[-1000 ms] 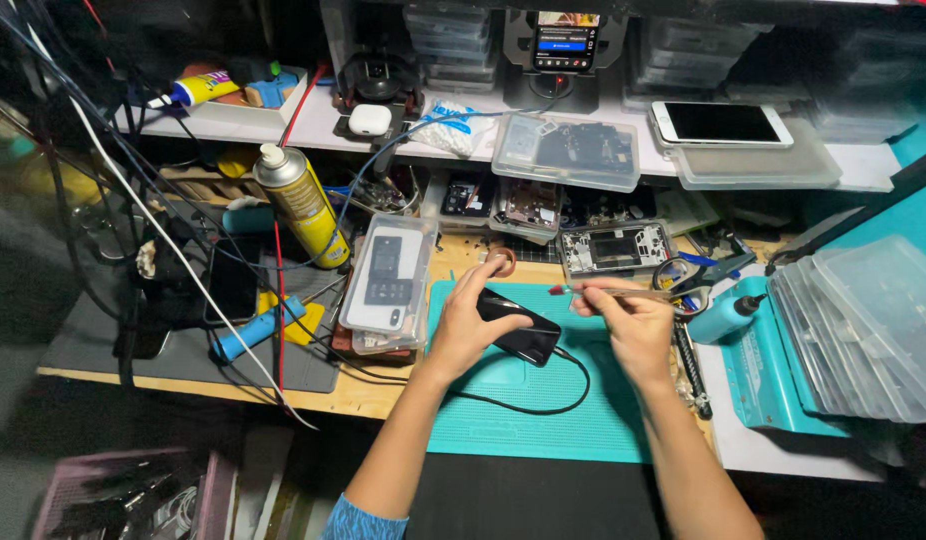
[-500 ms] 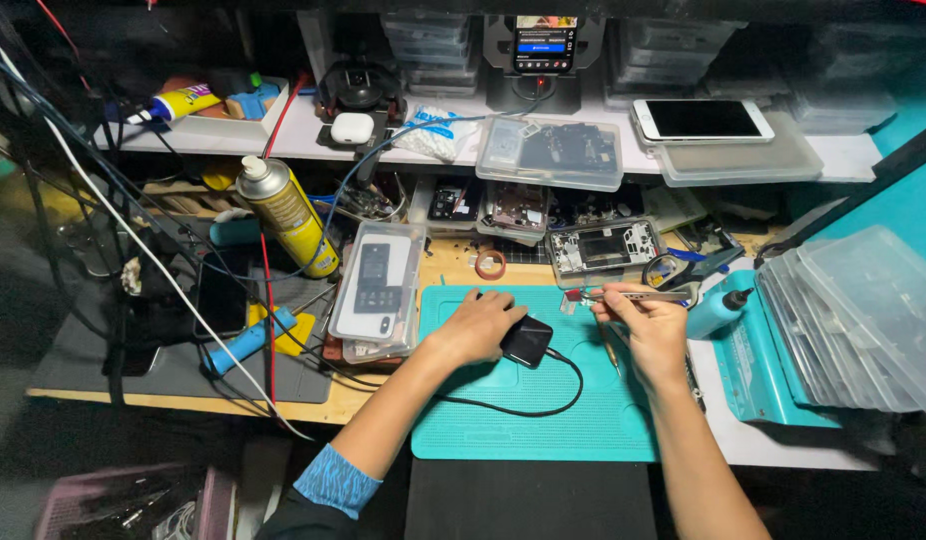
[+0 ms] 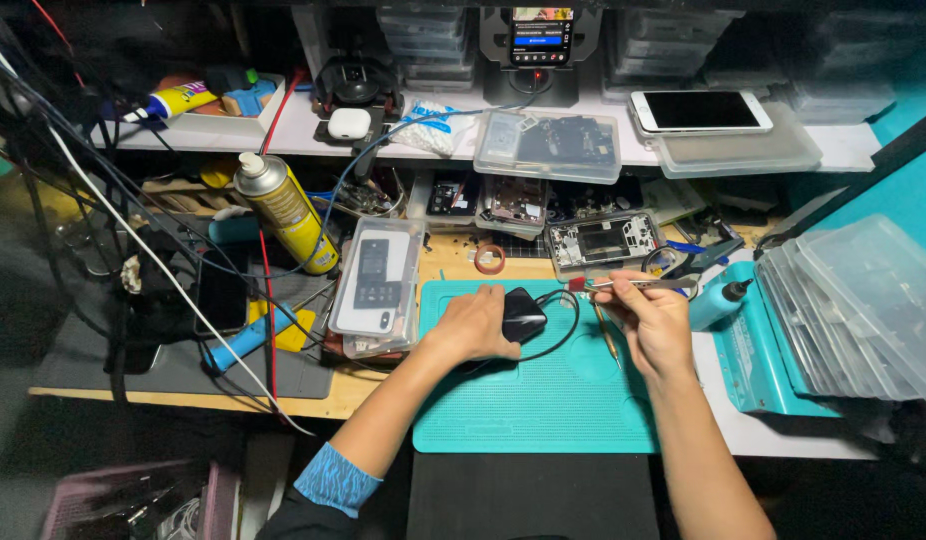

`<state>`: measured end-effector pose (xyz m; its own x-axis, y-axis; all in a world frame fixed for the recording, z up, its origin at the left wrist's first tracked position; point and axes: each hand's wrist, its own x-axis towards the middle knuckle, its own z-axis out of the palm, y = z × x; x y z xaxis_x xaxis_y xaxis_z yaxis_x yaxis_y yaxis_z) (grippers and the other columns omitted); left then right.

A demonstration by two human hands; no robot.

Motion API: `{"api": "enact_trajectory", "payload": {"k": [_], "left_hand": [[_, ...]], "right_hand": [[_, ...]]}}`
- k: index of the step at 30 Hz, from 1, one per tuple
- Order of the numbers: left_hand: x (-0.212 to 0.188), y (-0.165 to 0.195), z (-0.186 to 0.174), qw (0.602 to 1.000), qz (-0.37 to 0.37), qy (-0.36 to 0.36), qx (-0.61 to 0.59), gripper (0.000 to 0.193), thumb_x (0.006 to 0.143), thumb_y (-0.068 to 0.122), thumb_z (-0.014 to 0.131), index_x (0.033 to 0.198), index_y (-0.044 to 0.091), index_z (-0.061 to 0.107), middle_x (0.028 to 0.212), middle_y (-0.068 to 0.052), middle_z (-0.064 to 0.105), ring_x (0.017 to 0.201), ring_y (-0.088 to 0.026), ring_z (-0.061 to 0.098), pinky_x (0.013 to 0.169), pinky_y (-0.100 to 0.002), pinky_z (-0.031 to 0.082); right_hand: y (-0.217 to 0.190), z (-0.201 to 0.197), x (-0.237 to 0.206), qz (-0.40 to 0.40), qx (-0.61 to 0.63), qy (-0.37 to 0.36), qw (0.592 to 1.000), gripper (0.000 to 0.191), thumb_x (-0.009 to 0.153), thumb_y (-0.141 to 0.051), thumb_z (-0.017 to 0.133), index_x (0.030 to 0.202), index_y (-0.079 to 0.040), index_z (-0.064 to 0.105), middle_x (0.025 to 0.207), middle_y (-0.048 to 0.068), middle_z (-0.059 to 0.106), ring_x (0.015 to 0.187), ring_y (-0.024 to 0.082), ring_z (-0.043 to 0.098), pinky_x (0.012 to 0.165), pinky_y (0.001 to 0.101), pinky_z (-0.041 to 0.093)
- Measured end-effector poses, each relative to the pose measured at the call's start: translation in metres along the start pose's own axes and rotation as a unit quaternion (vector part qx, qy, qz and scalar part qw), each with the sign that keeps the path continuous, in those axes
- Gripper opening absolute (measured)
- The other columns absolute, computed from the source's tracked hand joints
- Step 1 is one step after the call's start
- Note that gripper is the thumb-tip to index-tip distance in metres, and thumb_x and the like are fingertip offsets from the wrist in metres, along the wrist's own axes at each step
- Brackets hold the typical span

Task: The person tests a smartphone screen by tapping and swiping through its interface, then applies red tape to the phone's back and uses a prying tool to open the device. They work on the phone's internal components with a tool, then reassemble and press the phone closed while checking the screen.

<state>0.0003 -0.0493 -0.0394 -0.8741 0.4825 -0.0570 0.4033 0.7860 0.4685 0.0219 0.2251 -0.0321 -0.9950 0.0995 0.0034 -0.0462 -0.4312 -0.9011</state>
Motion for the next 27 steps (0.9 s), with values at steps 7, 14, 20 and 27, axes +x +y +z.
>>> {"api": "enact_trajectory", "payload": {"k": [7, 14, 20, 27], "left_hand": [[-0.002, 0.0, 0.013, 0.986, -0.098, 0.058, -0.121, 0.081, 0.06, 0.047, 0.083, 0.117, -0.002, 0.053, 0.114, -0.024, 0.065, 0.102, -0.042, 0.067, 0.089, -0.048, 0.054], [-0.011, 0.004, 0.029, 0.959, -0.134, 0.124, -0.219, 0.084, 0.062, 0.048, 0.082, 0.122, -0.002, 0.053, 0.114, -0.023, 0.067, 0.107, -0.04, 0.066, 0.091, -0.048, 0.053], [-0.013, 0.013, 0.031, 0.945, -0.132, 0.171, -0.245, 0.082, 0.063, 0.044, 0.082, 0.128, 0.003, 0.054, 0.118, -0.021, 0.066, 0.11, -0.04, 0.065, 0.091, -0.048, 0.053], [-0.012, 0.018, 0.037, 0.946, -0.139, 0.207, -0.208, 0.087, 0.064, 0.04, 0.082, 0.136, 0.004, 0.048, 0.123, -0.022, 0.063, 0.11, -0.042, 0.064, 0.089, -0.052, 0.053]], "right_hand": [[0.02, 0.007, 0.003, 0.042, 0.031, -0.025, 0.998, 0.022, 0.099, -0.008, 0.066, 0.114, 0.007, 0.065, 0.097, 0.019, 0.073, 0.089, 0.027, 0.075, 0.089, 0.0418, 0.061], [0.046, 0.025, 0.0, 0.092, 0.064, -0.015, 0.994, 0.024, 0.098, -0.01, 0.066, 0.115, 0.007, 0.064, 0.103, 0.02, 0.073, 0.09, 0.026, 0.074, 0.091, 0.0459, 0.06], [0.053, 0.033, -0.004, 0.106, 0.085, -0.024, 0.99, 0.024, 0.097, -0.011, 0.065, 0.115, 0.006, 0.063, 0.104, 0.019, 0.073, 0.09, 0.025, 0.073, 0.09, 0.0477, 0.06], [0.056, 0.031, -0.008, 0.104, 0.115, -0.024, 0.988, 0.02, 0.099, -0.01, 0.065, 0.112, 0.005, 0.066, 0.101, 0.018, 0.073, 0.089, 0.024, 0.072, 0.091, 0.0526, 0.061]]}}
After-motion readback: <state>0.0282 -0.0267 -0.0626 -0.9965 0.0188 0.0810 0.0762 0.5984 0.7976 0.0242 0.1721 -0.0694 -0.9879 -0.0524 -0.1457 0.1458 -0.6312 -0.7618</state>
